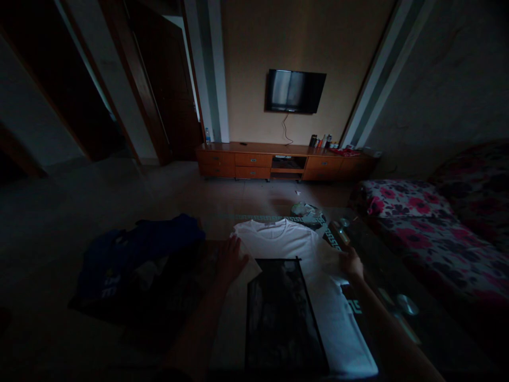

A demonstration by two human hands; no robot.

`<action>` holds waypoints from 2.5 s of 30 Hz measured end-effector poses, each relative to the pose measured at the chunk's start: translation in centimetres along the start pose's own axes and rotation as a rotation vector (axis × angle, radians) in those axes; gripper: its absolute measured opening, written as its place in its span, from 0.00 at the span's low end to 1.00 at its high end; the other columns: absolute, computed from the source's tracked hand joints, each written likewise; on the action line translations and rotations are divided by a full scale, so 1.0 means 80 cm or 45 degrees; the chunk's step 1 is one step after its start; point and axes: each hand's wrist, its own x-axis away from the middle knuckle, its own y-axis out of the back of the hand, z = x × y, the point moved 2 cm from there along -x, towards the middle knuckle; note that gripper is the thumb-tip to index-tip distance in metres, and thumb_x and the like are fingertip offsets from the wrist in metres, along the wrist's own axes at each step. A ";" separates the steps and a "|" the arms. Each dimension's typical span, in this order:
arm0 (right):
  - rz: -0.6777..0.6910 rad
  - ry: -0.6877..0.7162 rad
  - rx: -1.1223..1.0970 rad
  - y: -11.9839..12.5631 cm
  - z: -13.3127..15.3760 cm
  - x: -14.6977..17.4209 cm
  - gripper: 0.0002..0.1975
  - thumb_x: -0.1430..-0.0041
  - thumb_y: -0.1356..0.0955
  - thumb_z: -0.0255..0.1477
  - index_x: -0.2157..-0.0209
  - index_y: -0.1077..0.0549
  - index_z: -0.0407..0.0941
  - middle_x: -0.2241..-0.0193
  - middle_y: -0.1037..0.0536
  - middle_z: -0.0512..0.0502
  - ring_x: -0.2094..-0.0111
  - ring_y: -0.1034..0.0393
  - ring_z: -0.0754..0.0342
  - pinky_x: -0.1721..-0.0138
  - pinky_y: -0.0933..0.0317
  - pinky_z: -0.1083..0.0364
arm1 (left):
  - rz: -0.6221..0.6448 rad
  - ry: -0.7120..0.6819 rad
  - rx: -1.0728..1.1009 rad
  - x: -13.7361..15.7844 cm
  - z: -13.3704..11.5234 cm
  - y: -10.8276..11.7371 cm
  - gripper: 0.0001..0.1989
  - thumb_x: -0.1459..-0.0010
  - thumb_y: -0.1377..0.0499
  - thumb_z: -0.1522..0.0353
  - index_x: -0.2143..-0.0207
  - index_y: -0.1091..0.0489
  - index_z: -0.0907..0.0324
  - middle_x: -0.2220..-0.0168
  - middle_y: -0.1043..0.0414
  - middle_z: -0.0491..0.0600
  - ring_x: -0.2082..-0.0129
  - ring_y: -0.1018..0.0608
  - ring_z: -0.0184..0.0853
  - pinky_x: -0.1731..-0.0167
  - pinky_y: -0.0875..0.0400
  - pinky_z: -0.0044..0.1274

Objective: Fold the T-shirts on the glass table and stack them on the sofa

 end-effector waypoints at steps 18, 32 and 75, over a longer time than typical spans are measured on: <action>0.476 1.189 0.968 -0.089 0.088 0.131 0.32 0.34 0.41 0.21 0.31 0.41 0.58 0.40 0.28 0.41 0.47 0.27 0.46 0.55 0.29 0.52 | -0.009 -0.030 -0.020 0.001 0.001 0.000 0.34 0.37 0.44 0.56 0.33 0.41 0.61 0.28 0.48 0.58 0.29 0.45 0.49 0.32 0.53 0.42; 0.334 1.147 0.734 -0.104 0.035 0.088 0.27 0.28 0.42 0.41 0.30 0.44 0.57 0.27 0.52 0.46 0.27 0.58 0.42 0.32 0.52 0.37 | 0.015 -0.026 0.007 0.001 0.003 -0.002 0.33 0.35 0.47 0.56 0.31 0.45 0.57 0.27 0.50 0.56 0.28 0.48 0.48 0.31 0.55 0.43; 0.280 0.764 0.804 -0.152 0.051 0.071 0.32 0.30 0.45 0.50 0.28 0.51 0.58 0.26 0.58 0.47 0.26 0.64 0.41 0.30 0.62 0.40 | 0.163 -0.157 0.003 0.035 0.025 -0.012 0.35 0.33 0.50 0.54 0.29 0.47 0.60 0.27 0.52 0.55 0.27 0.48 0.45 0.31 0.52 0.37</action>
